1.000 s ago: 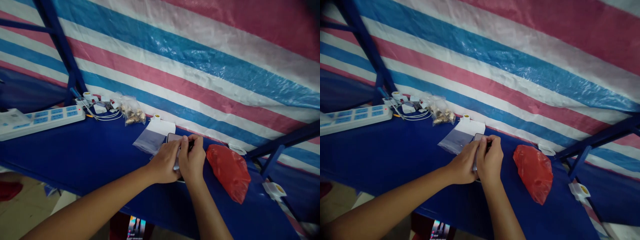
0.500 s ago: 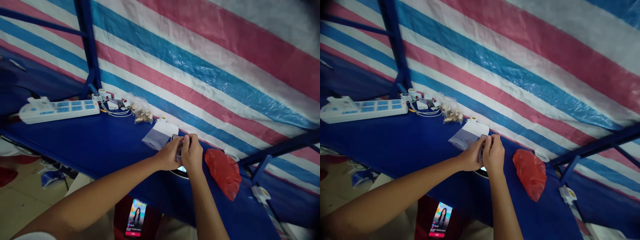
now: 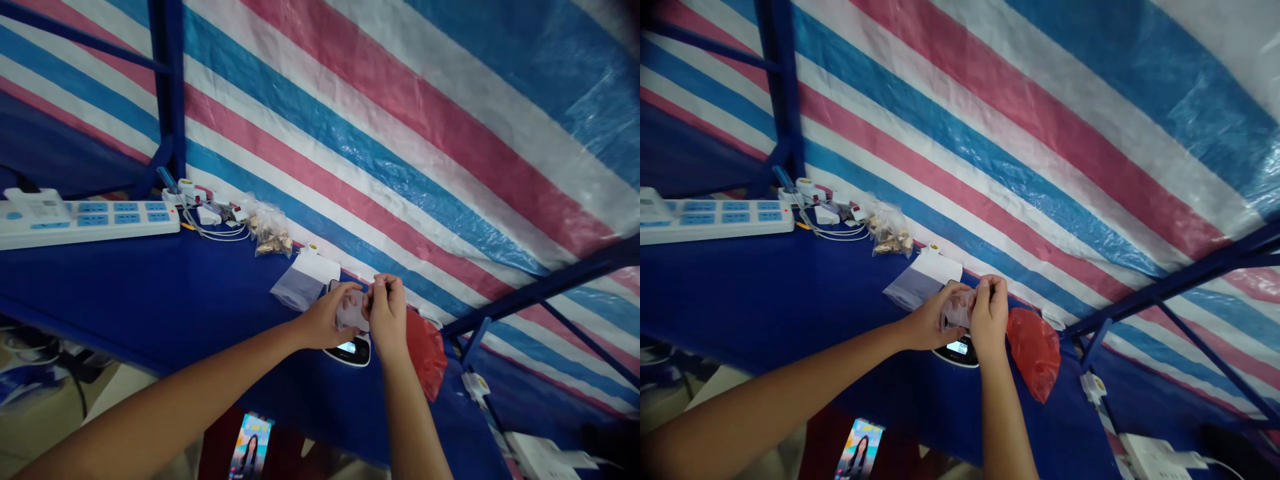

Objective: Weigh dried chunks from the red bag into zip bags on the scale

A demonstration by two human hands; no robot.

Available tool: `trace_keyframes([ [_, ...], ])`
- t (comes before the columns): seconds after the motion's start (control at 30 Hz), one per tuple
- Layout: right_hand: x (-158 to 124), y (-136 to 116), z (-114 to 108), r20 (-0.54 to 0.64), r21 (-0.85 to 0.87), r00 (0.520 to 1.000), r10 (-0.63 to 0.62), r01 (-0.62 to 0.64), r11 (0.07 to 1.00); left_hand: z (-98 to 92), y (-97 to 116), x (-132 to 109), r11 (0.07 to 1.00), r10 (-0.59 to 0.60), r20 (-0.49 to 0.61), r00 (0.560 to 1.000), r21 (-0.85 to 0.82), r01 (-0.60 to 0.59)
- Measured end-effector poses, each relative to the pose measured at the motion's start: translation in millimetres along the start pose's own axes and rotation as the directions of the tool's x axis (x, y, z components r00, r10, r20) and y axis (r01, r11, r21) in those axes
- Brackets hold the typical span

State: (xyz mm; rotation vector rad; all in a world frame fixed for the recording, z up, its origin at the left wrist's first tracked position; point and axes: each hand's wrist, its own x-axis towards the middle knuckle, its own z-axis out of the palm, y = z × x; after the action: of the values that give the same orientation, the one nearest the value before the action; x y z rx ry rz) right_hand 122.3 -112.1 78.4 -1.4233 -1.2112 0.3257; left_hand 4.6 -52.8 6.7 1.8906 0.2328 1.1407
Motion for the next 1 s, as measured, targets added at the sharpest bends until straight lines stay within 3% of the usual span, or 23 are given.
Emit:
trace_keyframes([
  [0.1, 9.1, -10.3, 13.0, 0.014, 0.127, 1.000, 0.018, -0.020, 0.992, -3.5, 4.5, 1.8, 0.997, 0.022, 0.037, 0.999, -0.072, -0.019],
  [0.33, 24.1, -12.4, 36.3, -0.043, 0.278, 0.997, 0.061, -0.047, 0.959, -9.3, -2.3, 6.5, 0.951, -0.133, 0.028, 0.991, -0.279, 0.136],
  [0.47, 21.2, -15.3, 42.6, -0.026, 0.293, 0.991, 0.128, -0.115, 0.949, -7.4, -3.8, 7.6, 0.911, -0.138, 0.051, 0.989, -0.386, 0.147],
  [0.67, 29.4, -9.7, 35.7, -0.043, 0.300, 0.999, 0.029, -0.014, 0.954, -14.6, -4.4, 11.0, 0.888, -0.190, 0.042, 0.981, -0.419, 0.189],
  [0.77, 39.7, 15.5, 9.7, -0.160, 0.263, 0.987, -0.031, 0.073, 0.962, -32.0, -6.9, 16.4, 0.821, -0.258, 0.009, 0.966, -0.525, 0.224],
  [0.83, 42.1, 46.9, -12.9, -0.284, 0.115, 0.957, -0.055, 0.091, 0.989, -46.7, -5.8, 24.7, 0.742, -0.299, 0.030, 0.954, -0.621, 0.252],
  [0.9, 39.1, 86.0, -34.3, -0.370, -0.031, 0.929, -0.007, -0.005, 0.999, -59.6, -1.5, 39.8, 0.699, -0.303, 0.109, 0.947, -0.650, 0.298],
  [1.0, 30.8, 141.5, -56.7, -0.420, -0.030, 0.900, 0.118, -0.144, 0.989, -65.4, 7.4, 76.0, 0.789, -0.230, 0.290, 0.929, -0.503, 0.352],
])
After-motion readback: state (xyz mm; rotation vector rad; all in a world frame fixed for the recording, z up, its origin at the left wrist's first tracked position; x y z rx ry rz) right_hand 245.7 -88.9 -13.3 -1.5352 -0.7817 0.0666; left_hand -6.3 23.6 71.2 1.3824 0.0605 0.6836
